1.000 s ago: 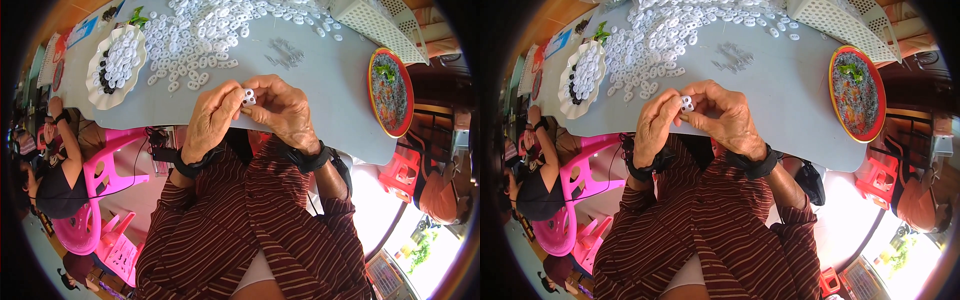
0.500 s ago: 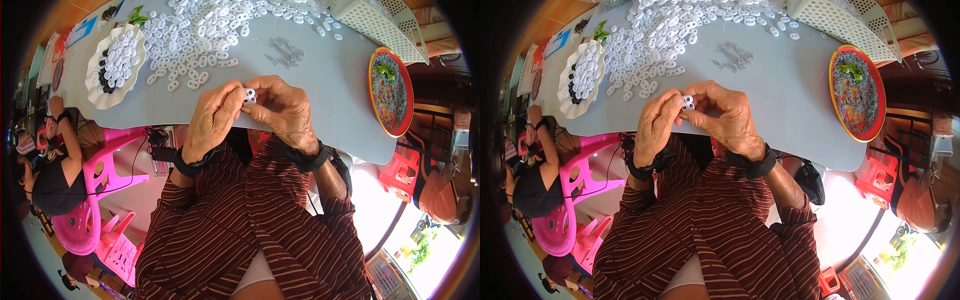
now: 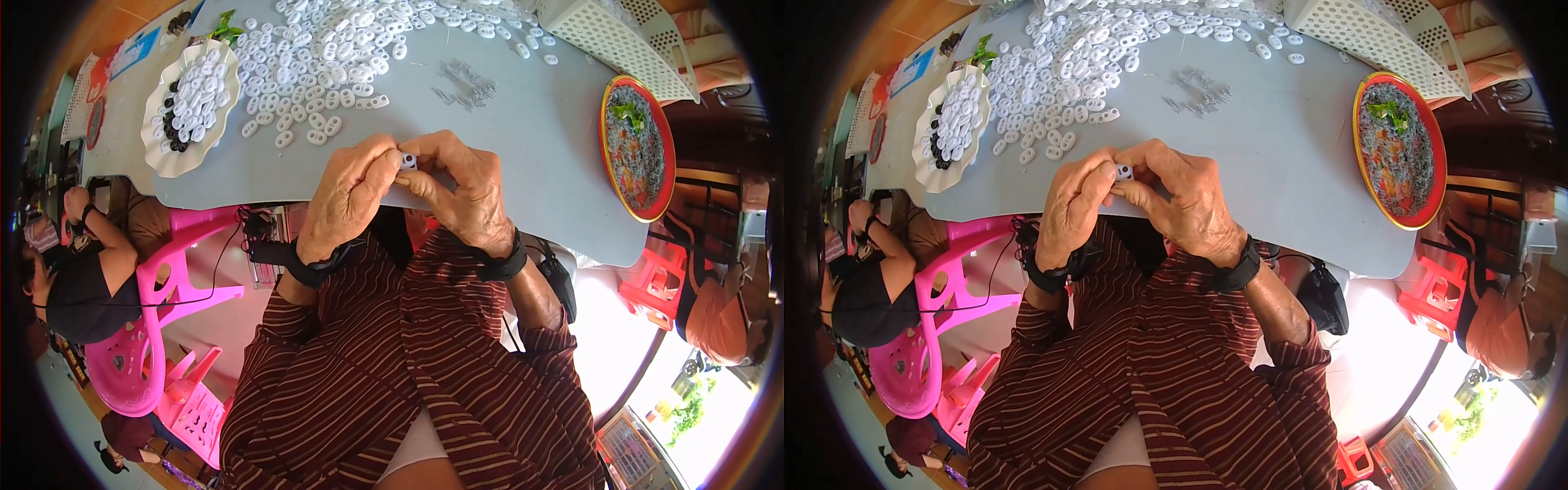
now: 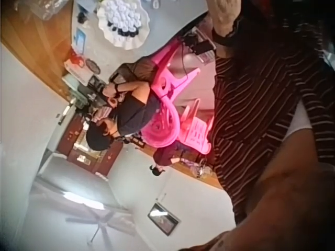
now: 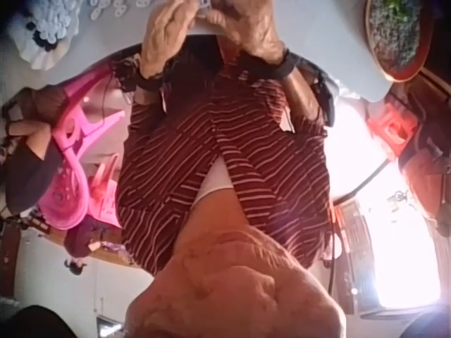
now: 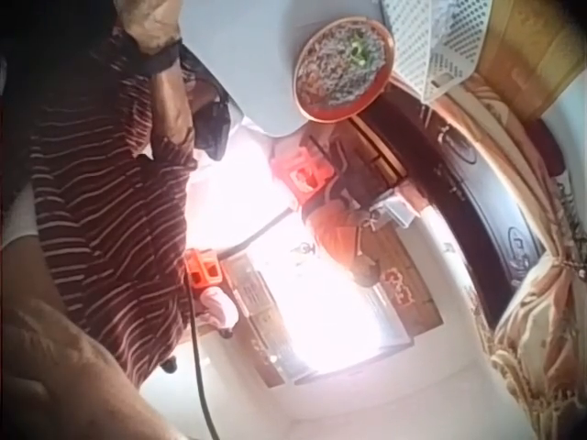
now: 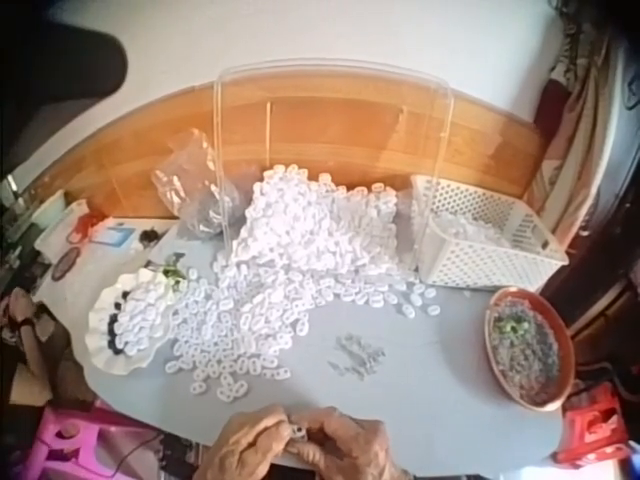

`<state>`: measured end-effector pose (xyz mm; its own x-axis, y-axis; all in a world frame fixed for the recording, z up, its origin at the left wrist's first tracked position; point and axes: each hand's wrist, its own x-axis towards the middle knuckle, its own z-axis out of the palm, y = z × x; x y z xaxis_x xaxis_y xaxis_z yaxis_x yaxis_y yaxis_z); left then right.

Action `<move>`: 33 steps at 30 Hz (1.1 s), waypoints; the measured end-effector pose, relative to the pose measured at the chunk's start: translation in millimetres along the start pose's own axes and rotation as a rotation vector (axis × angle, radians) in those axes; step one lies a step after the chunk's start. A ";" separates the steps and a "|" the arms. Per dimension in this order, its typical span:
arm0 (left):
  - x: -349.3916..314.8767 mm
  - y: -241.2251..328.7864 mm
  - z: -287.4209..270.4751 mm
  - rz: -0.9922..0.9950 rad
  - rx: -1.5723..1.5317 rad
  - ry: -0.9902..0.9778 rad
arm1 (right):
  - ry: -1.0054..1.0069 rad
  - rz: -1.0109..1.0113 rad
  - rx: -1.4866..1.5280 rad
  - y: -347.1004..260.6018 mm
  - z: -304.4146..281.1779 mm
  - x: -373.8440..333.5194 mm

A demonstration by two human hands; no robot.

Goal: The person picks up a white plastic piece and a metal pin by hand, inserts the pin into the piece, and places the assembled item onto the table, repeating the process.

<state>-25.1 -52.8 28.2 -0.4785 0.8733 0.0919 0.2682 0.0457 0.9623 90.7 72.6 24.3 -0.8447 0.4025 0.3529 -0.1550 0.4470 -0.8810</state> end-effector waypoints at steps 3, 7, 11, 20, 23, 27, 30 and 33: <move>-1.0 0.2 1.6 -0.013 -0.011 0.030 | -0.023 0.050 0.049 -0.8 -0.8 0.1; -0.1 0.3 8.9 -0.018 -0.084 0.095 | 0.004 0.149 0.347 -0.9 3.0 2.3; 0.5 4.0 10.7 -0.014 -0.047 0.130 | 0.003 0.211 0.476 3.7 2.2 1.7; 0.2 1.1 13.7 0.014 -0.025 0.180 | -0.081 0.267 0.712 0.2 -2.6 3.4; 0.8 -1.8 11.7 0.009 -0.042 0.174 | -0.097 0.308 0.641 -1.3 -4.7 2.7; 1.3 -2.1 10.6 -0.007 -0.066 0.151 | -0.112 0.312 0.659 0.4 -5.6 2.6; 1.1 -0.4 8.3 -0.006 -0.057 0.131 | -0.114 0.325 0.660 -1.9 -6.6 3.4; 1.4 3.0 4.8 -0.014 -0.043 0.083 | -0.100 0.329 0.655 0.1 -4.7 2.3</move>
<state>-21.0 -49.1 30.0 -0.5500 0.8294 0.0979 0.2258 0.0349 0.9735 91.1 77.3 26.5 -0.9379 0.3451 0.0356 -0.1338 -0.2650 -0.9549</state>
